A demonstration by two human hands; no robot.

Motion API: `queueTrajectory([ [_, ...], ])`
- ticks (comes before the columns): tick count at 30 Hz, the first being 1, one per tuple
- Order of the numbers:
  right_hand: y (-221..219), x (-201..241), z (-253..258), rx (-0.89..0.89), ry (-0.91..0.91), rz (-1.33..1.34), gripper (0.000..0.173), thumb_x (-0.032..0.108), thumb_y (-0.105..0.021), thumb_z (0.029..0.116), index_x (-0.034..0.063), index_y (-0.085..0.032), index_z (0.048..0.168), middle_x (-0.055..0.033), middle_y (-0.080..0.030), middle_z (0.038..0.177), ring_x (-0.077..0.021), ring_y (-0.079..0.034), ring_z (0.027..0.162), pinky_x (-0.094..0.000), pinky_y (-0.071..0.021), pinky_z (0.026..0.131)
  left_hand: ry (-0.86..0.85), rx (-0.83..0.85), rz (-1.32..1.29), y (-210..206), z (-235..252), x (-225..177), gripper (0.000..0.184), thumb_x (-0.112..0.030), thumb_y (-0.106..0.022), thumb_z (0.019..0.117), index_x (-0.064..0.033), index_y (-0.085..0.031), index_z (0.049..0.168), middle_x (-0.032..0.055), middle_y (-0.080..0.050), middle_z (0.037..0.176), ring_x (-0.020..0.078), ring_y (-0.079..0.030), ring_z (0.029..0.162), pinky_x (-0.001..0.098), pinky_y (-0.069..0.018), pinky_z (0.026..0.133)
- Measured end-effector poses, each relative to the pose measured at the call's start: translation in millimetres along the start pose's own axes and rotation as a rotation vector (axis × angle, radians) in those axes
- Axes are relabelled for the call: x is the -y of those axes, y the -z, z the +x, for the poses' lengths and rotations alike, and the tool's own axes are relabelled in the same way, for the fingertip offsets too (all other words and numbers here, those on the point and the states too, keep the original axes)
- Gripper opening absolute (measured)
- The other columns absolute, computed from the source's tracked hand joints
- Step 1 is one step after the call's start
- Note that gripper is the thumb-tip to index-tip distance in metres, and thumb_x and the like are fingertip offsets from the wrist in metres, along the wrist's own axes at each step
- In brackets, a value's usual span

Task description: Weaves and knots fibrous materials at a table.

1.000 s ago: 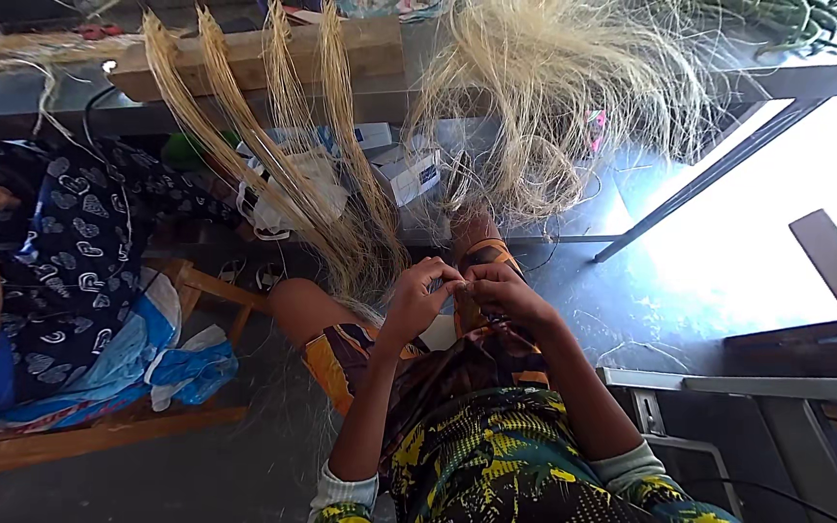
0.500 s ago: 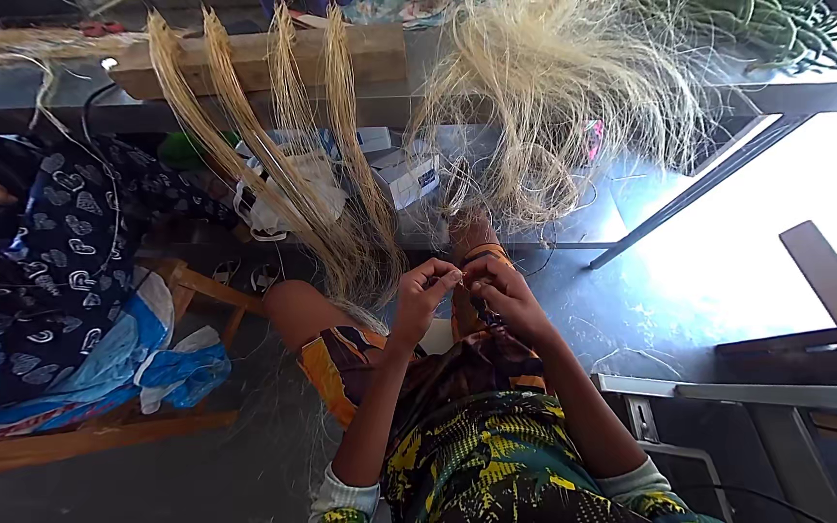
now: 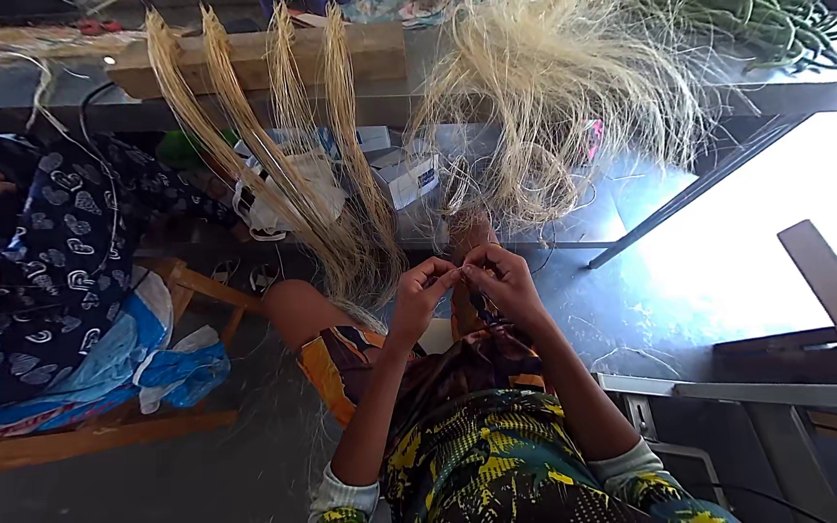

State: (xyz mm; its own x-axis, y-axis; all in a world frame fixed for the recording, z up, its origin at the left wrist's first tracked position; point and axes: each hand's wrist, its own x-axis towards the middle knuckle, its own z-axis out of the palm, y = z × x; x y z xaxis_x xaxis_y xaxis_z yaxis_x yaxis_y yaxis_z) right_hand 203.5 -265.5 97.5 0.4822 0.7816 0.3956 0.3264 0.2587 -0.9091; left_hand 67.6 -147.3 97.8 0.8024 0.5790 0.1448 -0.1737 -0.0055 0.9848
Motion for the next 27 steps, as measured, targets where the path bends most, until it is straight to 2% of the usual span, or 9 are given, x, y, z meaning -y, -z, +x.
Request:
queueTrajectory([
  [3,2,1,3,-0.022,0.010,0.028,0.007,0.006,-0.061,0.0953,0.0045,-0.068,0.097,0.0019,-0.065,0.082,-0.0024,-0.060,0.069,-0.0193,-0.0517,0.064,-0.027,0.038,-0.027,1,1,4,0.022,-0.010,-0.047,0.1020,-0.0065,-0.069,0.100,-0.0026,-0.068,0.089,0.0065,-0.064,0.086,0.0264,-0.0531,0.085],
  [5,3,3,4,-0.032,0.019,0.036,0.007,0.005,-0.062,0.0955,0.0043,-0.068,0.098,0.0016,-0.066,0.082,-0.0026,-0.061,0.070,-0.0197,-0.0529,0.065,-0.026,0.077,-0.044,2,2,5,0.026,-0.012,-0.044,0.1029,-0.0066,-0.070,0.102,-0.0021,-0.068,0.092,0.0072,-0.064,0.089,0.0268,-0.0525,0.087],
  [12,4,8,8,-0.031,0.027,0.064,0.007,0.005,-0.062,0.0957,0.0045,-0.068,0.099,0.0019,-0.065,0.080,-0.0029,-0.061,0.068,-0.0198,-0.0532,0.065,-0.035,0.114,-0.147,-1,-1,3,0.013,-0.005,-0.057,0.0985,-0.0079,-0.069,0.099,-0.0026,-0.069,0.093,0.0073,-0.066,0.091,0.0277,-0.0547,0.090],
  [18,3,6,9,-0.024,0.016,0.075,0.007,0.004,-0.062,0.0950,0.0040,-0.068,0.099,0.0008,-0.065,0.079,-0.0038,-0.061,0.067,-0.0204,-0.0533,0.063,-0.005,0.045,-0.179,-5,-1,6,0.017,0.000,-0.059,0.0967,-0.0054,-0.074,0.092,-0.0018,-0.068,0.087,0.0078,-0.066,0.086,0.0273,-0.0554,0.086],
  [23,3,8,9,-0.004,-0.008,0.104,0.006,0.004,-0.062,0.0955,0.0042,-0.068,0.098,0.0018,-0.064,0.076,-0.0029,-0.059,0.065,-0.0191,-0.0522,0.062,0.030,0.054,-0.272,-10,-2,8,0.016,0.002,-0.064,0.0936,-0.0081,-0.075,0.088,-0.0025,-0.069,0.084,0.0070,-0.066,0.083,0.0273,-0.0561,0.085],
  [27,11,13,15,0.061,-0.042,0.032,0.005,0.006,-0.060,0.0939,0.0052,-0.065,0.094,0.0025,-0.061,0.074,-0.0031,-0.057,0.064,-0.0198,-0.0497,0.061,0.011,0.090,-0.279,-8,-2,9,0.018,-0.001,-0.058,0.0957,-0.0093,-0.073,0.089,-0.0028,-0.070,0.084,0.0067,-0.067,0.084,0.0280,-0.0558,0.087],
])
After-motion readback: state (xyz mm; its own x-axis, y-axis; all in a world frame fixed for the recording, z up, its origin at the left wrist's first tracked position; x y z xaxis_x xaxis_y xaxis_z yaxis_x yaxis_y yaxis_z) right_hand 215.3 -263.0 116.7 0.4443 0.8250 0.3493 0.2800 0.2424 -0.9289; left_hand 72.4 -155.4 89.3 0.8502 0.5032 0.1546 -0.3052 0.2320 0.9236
